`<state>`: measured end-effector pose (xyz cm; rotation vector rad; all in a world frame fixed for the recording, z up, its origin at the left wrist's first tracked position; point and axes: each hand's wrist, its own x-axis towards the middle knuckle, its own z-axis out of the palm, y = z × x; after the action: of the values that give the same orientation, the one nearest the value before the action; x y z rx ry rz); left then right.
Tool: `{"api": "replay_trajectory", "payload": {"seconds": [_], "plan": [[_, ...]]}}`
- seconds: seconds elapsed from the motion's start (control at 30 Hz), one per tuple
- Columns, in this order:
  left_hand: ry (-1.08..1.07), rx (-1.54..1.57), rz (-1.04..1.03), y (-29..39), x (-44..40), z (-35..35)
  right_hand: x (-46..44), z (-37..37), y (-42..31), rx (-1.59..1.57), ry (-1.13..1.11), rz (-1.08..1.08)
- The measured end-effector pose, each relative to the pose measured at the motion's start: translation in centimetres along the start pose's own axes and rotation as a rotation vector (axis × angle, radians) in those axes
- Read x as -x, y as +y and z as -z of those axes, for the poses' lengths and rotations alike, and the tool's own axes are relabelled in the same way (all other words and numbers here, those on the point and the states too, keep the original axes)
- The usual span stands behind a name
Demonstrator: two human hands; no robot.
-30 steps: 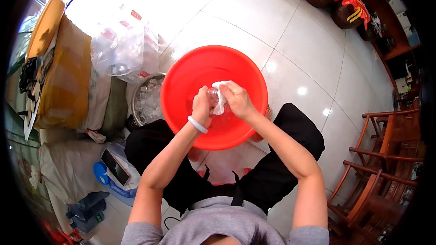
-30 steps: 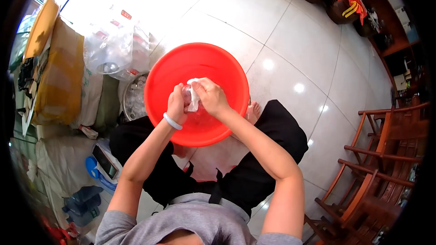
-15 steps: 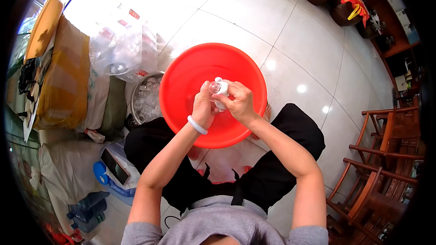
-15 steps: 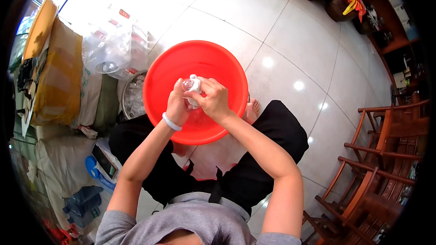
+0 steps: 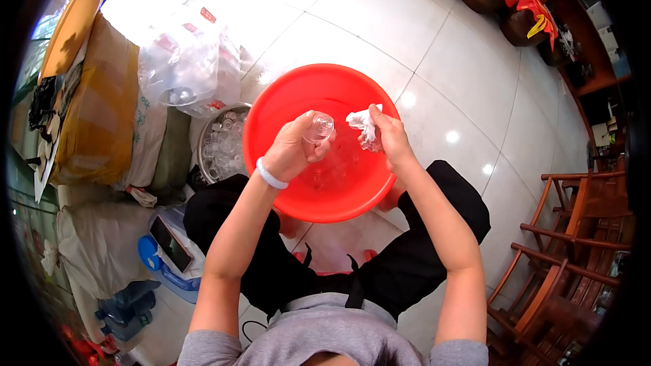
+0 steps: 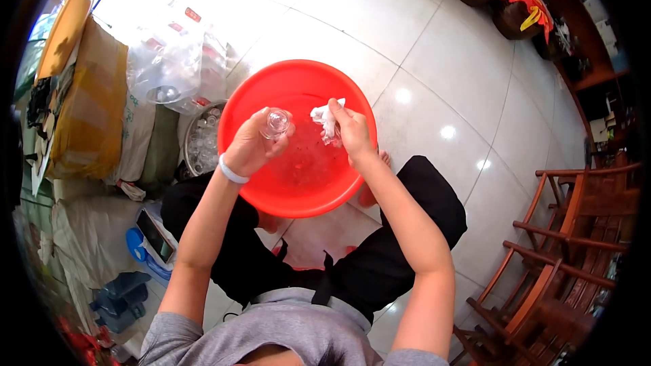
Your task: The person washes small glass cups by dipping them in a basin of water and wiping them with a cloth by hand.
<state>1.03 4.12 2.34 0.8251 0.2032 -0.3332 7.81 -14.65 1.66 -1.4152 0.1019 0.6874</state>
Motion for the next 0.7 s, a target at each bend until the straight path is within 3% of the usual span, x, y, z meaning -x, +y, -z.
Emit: {"api": "replay_trajectory", "payload": {"seconds": [0.07,0.17,0.27,0.33,0.47,0.53,0.7], "plan": [[-0.026,0.011,0.011,0.5,0.3,0.0,-0.6,0.7,0.5,-0.090,-0.076,-0.056],[0.158,0.011,-0.031,0.1,0.3,-0.5,-0.5,0.6,0.5,-0.312,-0.148,-0.161],[0.128,0.102,0.103,-0.1,0.1,-0.1,-0.5,0.6,0.7,-0.500,-0.185,-0.219],[-0.122,0.182,0.130,-0.3,-0.2,0.6,-0.5,0.6,0.9,-0.564,-0.319,-0.202],[-0.179,0.235,0.172,-0.9,-0.3,0.5,-0.3,0.8,1.0,-0.633,-0.377,-0.199],[-0.159,0.358,0.277,-1.2,-0.3,0.4,-0.1,0.7,1.1,-0.669,-0.290,-0.197],[-0.264,0.359,0.242,-1.5,-0.2,-0.6,0.4,0.6,1.1,-0.605,-0.298,-0.111]]}}
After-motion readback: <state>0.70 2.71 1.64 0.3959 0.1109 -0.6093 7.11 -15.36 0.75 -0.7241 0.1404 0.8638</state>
